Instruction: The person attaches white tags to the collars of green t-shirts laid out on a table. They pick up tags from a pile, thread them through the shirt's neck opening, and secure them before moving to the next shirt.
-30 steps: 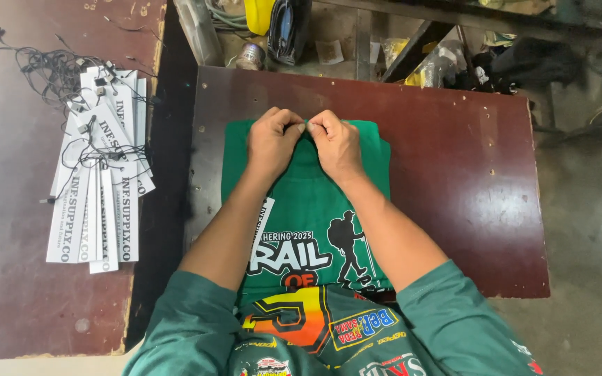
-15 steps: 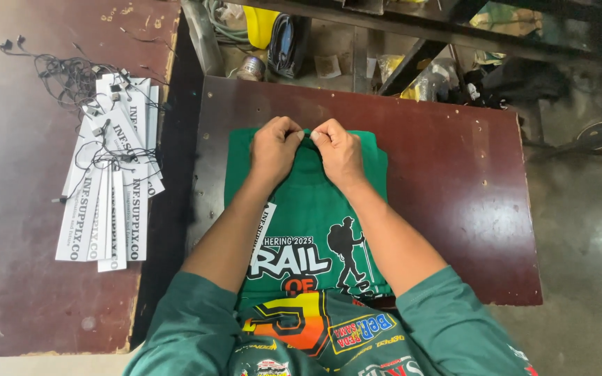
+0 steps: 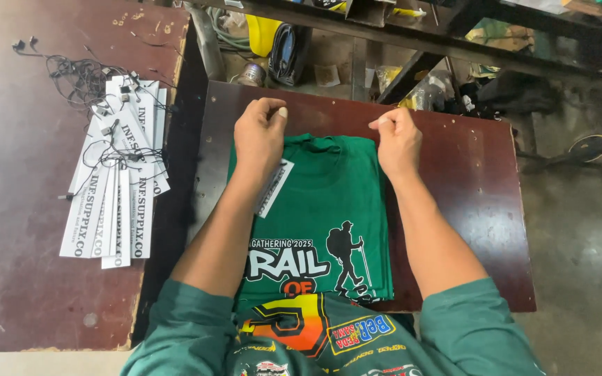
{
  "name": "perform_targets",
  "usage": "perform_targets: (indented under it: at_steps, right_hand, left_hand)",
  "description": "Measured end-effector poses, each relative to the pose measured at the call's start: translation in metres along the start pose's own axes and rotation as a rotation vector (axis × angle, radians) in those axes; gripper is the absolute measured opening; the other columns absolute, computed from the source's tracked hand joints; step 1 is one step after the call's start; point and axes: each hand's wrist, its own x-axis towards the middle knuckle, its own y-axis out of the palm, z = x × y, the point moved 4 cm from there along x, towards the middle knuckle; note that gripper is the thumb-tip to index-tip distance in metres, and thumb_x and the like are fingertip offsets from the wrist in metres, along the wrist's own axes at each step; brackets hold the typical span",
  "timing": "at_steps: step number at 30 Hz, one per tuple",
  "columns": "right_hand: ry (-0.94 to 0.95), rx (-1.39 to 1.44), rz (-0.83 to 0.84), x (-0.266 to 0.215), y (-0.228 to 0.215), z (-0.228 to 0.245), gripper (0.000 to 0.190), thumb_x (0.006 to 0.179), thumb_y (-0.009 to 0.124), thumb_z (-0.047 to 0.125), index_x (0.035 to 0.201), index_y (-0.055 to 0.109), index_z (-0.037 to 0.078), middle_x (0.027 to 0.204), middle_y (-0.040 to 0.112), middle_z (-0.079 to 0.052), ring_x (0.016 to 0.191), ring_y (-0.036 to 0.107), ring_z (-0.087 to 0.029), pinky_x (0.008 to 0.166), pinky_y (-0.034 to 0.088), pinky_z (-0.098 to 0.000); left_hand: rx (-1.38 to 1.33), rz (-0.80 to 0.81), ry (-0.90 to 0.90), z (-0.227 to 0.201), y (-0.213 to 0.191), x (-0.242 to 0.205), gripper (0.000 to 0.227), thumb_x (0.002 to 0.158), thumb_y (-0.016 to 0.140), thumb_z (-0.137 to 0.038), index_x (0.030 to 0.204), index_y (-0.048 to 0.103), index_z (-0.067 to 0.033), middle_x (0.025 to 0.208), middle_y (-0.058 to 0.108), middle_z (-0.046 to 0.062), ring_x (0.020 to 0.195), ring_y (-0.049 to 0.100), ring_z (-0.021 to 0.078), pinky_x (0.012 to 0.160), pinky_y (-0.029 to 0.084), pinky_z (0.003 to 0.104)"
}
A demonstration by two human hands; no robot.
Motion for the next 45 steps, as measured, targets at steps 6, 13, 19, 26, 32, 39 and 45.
perform_targets:
  at_steps: [6,13,19,26,32,39,45]
  right_hand:
    - [0.132,-0.072,-0.089,-0.007,-0.033,-0.055,0.013,0.095,0.058,0.018,0.083,0.066,0.018,0.082,0.077,0.003,0.083,0.069,-0.02,0.075,0.052,-0.0339]
    - [0.372,0.078,-0.02,-0.032,-0.025,-0.094,0.013,0.091,0.057,0.015,0.083,0.066,0.018,0.077,0.077,0.004,0.081,0.07,-0.011,0.07,0.052,-0.027]
    - [0.437,0.224,0.025,-0.043,-0.02,-0.075,0.01,0.092,0.056,0.013,0.093,0.065,0.01,0.088,0.079,-0.007,0.087,0.078,-0.014,0.073,0.065,-0.0257]
    - [0.533,0.336,0.031,-0.05,-0.024,-0.091,0.013,0.091,0.055,0.017,0.096,0.065,0.011,0.088,0.079,-0.006,0.085,0.079,-0.013,0.069,0.067,-0.0262]
    - [0.595,0.483,-0.001,-0.062,-0.03,-0.072,0.009,0.093,0.053,0.013,0.094,0.061,0.011,0.082,0.076,-0.008,0.073,0.079,-0.014,0.056,0.065,-0.0203]
    - [0.589,0.542,0.033,-0.066,-0.03,-0.068,0.005,0.089,0.056,0.01,0.091,0.06,0.01,0.085,0.076,-0.011,0.078,0.08,-0.017,0.059,0.066,-0.0213]
    - [0.41,0.466,0.085,-0.064,-0.024,-0.095,0.012,0.084,0.065,0.002,0.095,0.063,0.005,0.082,0.073,-0.017,0.072,0.076,-0.019,0.058,0.066,-0.0272]
  left_hand:
    - [0.457,0.041,0.342,-0.005,0.028,-0.043,0.031,0.082,0.077,-0.023,0.112,0.072,-0.0157,0.102,0.065,0.007,0.097,0.067,0.0351,0.078,0.057,0.05]
    - [0.596,0.639,0.752,-0.034,0.08,-0.21,0.054,0.067,0.087,-0.053,0.106,0.073,-0.017,0.117,0.06,0.01,0.123,0.053,0.0365,0.097,0.046,0.056]
    - [0.822,0.695,0.861,-0.033,0.095,-0.249,0.067,0.067,0.091,-0.052,0.117,0.074,-0.0112,0.132,0.053,0.019,0.135,0.042,0.0475,0.102,0.043,0.062]
    - [0.589,0.326,1.078,-0.001,0.108,-0.272,0.016,0.093,0.062,-0.019,0.081,0.062,-0.0091,0.086,0.05,0.012,0.081,0.056,0.0344,0.057,0.045,0.045]
    - [0.541,0.246,0.684,-0.037,0.069,-0.236,0.005,0.096,0.054,-0.015,0.097,0.057,-0.0124,0.08,0.054,0.003,0.072,0.063,0.0248,0.058,0.051,0.036]
    - [0.136,0.519,-0.002,-0.026,0.06,-0.216,0.022,0.087,0.073,-0.024,0.107,0.068,-0.0151,0.097,0.071,0.011,0.097,0.07,0.0394,0.08,0.056,0.05]
    - [0.168,0.257,0.422,-0.057,0.047,-0.224,0.01,0.096,0.068,-0.015,0.103,0.064,-0.01,0.083,0.059,0.008,0.085,0.069,0.0342,0.071,0.056,0.044]
